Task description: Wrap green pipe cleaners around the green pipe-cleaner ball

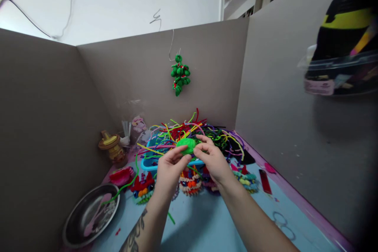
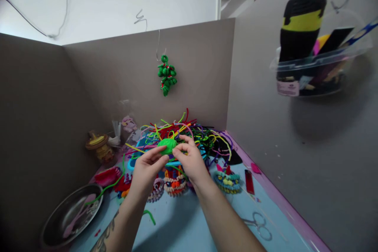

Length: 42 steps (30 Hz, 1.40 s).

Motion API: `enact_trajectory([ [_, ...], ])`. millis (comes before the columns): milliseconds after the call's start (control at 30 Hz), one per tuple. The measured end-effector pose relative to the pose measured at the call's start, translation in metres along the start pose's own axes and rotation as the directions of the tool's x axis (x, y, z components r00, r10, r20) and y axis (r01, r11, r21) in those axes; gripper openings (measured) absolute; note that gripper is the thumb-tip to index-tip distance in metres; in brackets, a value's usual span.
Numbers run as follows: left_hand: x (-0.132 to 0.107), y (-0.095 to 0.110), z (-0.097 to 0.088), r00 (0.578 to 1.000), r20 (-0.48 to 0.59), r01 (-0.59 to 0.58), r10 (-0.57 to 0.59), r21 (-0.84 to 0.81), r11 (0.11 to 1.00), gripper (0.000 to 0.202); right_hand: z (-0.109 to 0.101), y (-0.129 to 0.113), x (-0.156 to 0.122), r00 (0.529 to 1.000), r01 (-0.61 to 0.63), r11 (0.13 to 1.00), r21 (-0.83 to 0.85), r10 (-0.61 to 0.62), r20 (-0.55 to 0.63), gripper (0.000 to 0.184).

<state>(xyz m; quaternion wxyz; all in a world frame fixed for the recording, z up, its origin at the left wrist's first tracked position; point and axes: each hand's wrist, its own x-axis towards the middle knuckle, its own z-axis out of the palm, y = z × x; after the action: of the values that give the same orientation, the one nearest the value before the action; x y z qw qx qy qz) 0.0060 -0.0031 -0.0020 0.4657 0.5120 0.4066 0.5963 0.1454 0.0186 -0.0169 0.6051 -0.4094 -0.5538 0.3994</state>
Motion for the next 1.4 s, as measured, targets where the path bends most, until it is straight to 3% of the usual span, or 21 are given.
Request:
enact_trajectory([
  [267,0.004,-0.007,-0.003,1.000,-0.005,-0.015,0.016,0.108,0.994,0.030,0.001,-0.007,-0.003,0.999,0.038,0.990,-0.135,-0.036,0.018,0.018],
  [667,0.004,0.000,-0.003,0.996,-0.088,0.025,-0.025,-0.004,1.000,0.030,-0.003,-0.006,-0.001,0.989,0.148,0.964,-0.219,-0.150,0.010,0.012],
  [767,0.005,0.001,-0.004,0.994,-0.106,0.026,-0.026,-0.004,1.000,0.030,-0.007,-0.008,0.000,0.948,0.295,0.881,-0.370,-0.319,-0.003,0.008],
  [867,0.007,0.001,-0.006,0.993,-0.115,0.029,-0.028,0.005,1.000,0.030,-0.010,-0.009,-0.001,0.871,0.432,0.730,-0.529,-0.490,0.034,0.011],
  [933,0.007,0.001,-0.007,0.994,-0.109,0.028,-0.026,0.014,1.000,0.031,-0.012,-0.009,-0.001,0.831,0.481,0.643,-0.596,-0.552,0.075,0.011],
  [1033,0.007,0.001,-0.008,0.995,-0.102,0.027,-0.024,0.025,0.999,0.030,-0.013,-0.010,-0.001,0.811,0.516,0.576,-0.634,-0.566,0.145,0.012],
  [1200,0.006,0.001,-0.009,0.995,-0.091,0.035,-0.029,0.064,0.997,0.027,-0.012,-0.011,-0.002,0.827,0.536,0.672,-0.512,-0.538,0.160,0.015],
  [1400,0.009,-0.001,-0.010,0.995,-0.076,0.066,-0.065,0.011,0.998,0.027,-0.007,-0.016,-0.007,0.903,0.419,0.831,-0.366,-0.422,0.078,0.013],
])
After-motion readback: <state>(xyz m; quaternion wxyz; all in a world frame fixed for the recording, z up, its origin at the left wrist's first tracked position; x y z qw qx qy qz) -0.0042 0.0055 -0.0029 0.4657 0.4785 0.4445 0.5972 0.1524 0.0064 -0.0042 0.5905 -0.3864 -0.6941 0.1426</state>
